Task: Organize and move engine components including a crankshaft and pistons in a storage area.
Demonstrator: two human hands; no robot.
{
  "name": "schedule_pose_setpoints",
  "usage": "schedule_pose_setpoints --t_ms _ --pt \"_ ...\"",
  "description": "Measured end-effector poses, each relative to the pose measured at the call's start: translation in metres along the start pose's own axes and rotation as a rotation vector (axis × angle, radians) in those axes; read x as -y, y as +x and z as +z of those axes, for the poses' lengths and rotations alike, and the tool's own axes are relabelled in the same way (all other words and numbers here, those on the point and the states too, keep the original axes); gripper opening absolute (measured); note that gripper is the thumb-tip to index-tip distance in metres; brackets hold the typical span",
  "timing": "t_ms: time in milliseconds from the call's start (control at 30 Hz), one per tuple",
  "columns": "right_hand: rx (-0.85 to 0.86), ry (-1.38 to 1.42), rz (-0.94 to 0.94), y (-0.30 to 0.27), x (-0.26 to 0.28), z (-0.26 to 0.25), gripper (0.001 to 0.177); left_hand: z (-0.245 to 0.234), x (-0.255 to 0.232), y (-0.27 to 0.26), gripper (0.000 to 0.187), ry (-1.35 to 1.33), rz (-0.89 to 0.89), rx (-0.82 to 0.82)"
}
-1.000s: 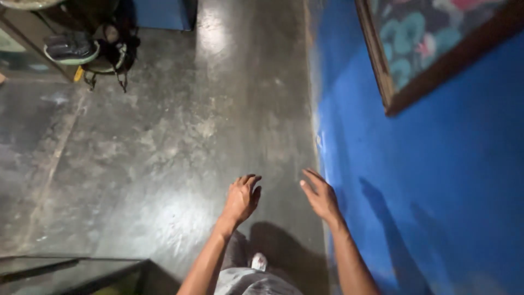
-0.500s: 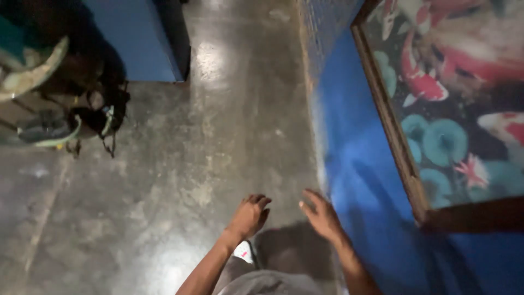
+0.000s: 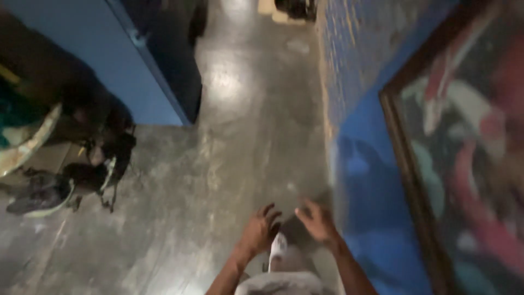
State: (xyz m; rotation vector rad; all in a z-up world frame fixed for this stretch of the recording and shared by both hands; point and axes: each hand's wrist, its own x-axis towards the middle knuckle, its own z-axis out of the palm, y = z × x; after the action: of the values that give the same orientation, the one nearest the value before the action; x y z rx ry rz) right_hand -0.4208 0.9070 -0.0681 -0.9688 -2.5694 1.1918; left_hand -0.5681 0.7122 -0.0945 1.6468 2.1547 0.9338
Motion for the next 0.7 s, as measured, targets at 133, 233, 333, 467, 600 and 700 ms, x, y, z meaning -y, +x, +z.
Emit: schedule_pose_setpoints --t_ms 133,233,333,467,600,700 --pt "0.161 -0.078 0.027 0.111 0.02 -0.04 0.059 -0.019 0.034 0.103 0.046 -0.089 -0.031 -0.1" --pt "0.188 -0.052 -0.043 0.194 0.037 -0.063 0.057 -0.035 0.06 0.174 0.046 -0.146 -0.098 -0.157" --pt "0.103 -0.076 -0.12 0.277 0.022 -0.063 0.057 -0.052 0.098 0.252 0.043 -0.112 -0.146 -0.124" --pt "0.093 -0.041 -0.071 0.398 0.01 -0.062 0.056 -0.079 0.164 0.359 0.042 -0.123 -0.158 -0.107" --pt "0.061 -0.119 -0.097 0.516 0.011 -0.071 0.054 -0.103 0.232 0.465 0.041 -0.142 -0.207 -0.05" --pt "0.036 -0.109 -0.076 0.586 0.038 -0.095 0.057 -0.131 0.269 0.545 0.039 -0.126 -0.168 -0.015"
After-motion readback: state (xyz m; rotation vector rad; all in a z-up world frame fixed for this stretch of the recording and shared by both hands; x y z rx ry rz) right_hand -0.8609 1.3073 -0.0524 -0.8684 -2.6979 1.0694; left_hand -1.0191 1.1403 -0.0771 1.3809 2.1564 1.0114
